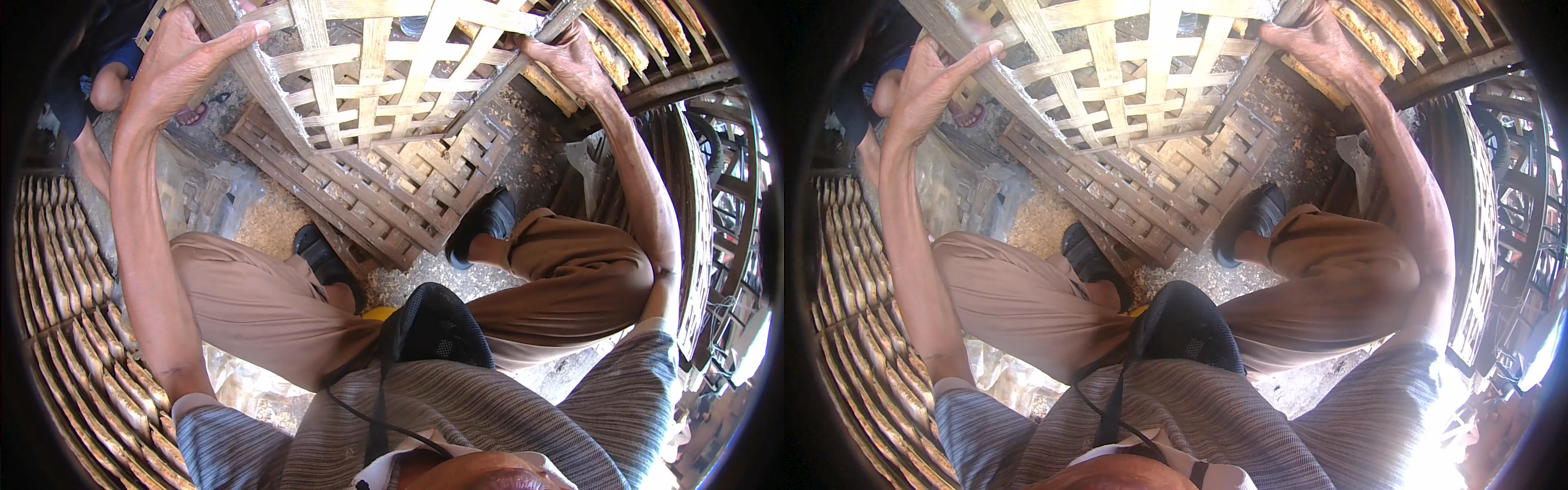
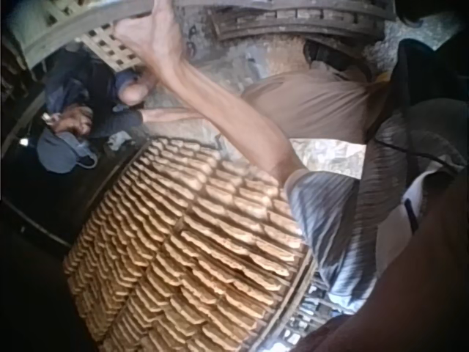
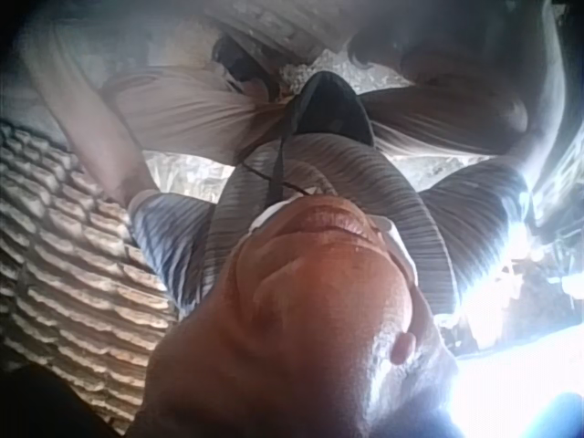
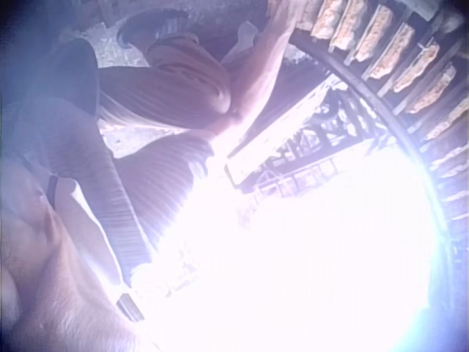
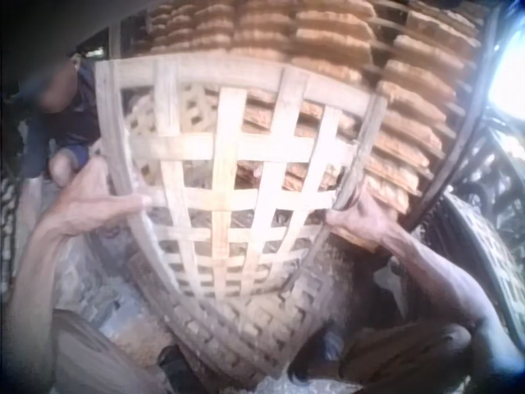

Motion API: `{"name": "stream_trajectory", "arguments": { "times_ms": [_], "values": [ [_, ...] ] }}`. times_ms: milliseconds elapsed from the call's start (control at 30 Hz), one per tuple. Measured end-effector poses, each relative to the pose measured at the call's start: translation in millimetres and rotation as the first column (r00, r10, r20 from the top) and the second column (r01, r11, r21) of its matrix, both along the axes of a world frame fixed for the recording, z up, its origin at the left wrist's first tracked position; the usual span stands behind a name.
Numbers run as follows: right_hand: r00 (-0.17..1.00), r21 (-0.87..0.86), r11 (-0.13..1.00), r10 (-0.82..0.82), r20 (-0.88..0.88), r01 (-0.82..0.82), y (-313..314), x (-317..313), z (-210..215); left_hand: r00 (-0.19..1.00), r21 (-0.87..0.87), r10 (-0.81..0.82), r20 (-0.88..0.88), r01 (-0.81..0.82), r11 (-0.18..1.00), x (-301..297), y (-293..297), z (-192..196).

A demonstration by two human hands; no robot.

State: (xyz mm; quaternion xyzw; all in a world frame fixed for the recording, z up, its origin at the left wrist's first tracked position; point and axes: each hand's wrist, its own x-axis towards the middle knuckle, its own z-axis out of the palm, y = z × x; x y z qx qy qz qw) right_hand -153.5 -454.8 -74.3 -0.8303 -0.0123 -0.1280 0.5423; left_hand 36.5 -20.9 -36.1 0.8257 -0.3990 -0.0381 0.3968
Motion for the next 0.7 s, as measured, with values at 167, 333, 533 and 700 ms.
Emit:
{"name": "stream_trajectory", "arguments": {
  "times_ms": [167, 333, 533, 700],
  "values": [
    [0.973, -0.366, 0.930, -0.115, -0.199, 0.035, -3.1, 6.2, -3.9, 1.000, -0.023, -0.011, -0.013, 0.010, 1.000, 0.4, 3.3, 3.4],
    [0.974, -0.336, 0.942, -0.076, -0.211, 0.001, -16.1, -0.8, -10.1, 0.999, 0.004, 0.045, 0.006, -0.045, 0.999, -0.6, 1.1, 0.0],
    [0.990, 0.058, 0.995, 0.088, -0.108, -0.082, -27.2, 3.6, 13.9, 1.000, -0.049, 0.006, 0.002, -0.006, 0.999, -10.6, -0.2, 5.6],
    [0.998, -0.241, 0.970, -0.045, -0.036, 0.035, -38.7, 0.2, 18.0, 1.000, -0.038, -0.004, -0.003, 0.004, 0.999, -12.0, -4.9, 8.1]
  ]
}}
